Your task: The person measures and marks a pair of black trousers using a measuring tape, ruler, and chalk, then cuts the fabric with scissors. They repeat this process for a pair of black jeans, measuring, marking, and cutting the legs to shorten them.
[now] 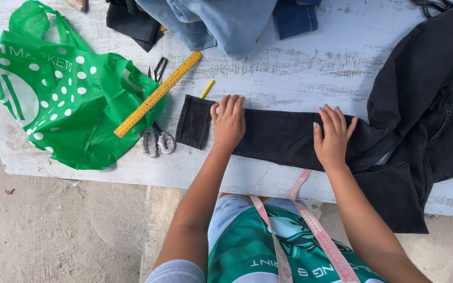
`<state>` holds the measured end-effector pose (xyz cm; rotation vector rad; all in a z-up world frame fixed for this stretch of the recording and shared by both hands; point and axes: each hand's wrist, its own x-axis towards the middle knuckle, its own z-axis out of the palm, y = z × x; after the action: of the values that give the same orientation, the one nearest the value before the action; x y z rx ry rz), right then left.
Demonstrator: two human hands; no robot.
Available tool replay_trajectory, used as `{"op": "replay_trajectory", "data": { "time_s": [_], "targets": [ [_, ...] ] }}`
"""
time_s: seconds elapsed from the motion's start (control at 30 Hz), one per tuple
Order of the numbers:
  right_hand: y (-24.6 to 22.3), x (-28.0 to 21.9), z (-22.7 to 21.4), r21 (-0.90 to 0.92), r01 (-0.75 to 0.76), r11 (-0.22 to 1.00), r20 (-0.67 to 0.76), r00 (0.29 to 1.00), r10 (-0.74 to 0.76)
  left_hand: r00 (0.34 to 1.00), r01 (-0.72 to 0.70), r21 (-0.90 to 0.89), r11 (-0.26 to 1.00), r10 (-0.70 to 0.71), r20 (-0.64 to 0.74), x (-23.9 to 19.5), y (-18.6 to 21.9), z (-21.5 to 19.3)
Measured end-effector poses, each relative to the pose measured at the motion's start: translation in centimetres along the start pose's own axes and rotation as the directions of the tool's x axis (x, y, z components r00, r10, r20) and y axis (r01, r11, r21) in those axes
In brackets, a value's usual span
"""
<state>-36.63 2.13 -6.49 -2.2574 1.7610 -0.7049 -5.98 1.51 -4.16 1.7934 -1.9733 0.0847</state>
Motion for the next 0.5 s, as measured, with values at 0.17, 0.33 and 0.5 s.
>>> {"op": "replay_trajectory", "data": {
  "time_s": [0.17, 0.33, 0.5],
  "targets": [
    [0.3, 4.7, 0.7, 0.012, 0.065, 0.998, 0.304, 0.950, -0.065, 0.907, -0.121, -0.146, 0.982, 0.169, 0.385, 2.1, 0.0, 3.3],
    [0.3, 6.9, 0.3, 0.030, 0.026, 0.999, 0.532, 0.846, -0.038, 0.766, -0.064, -0.204, 0.977, 0.179, 0.617, 3.5, -0.2, 4.5],
    [-1.7, 8.3, -2.4, -0.011, 0.045, 0.999, 0.646, 0.763, -0.027, 0.492, 0.270, -0.322, 0.908, 0.157, 0.856, 4.2, -1.2, 6.1]
  ]
}}
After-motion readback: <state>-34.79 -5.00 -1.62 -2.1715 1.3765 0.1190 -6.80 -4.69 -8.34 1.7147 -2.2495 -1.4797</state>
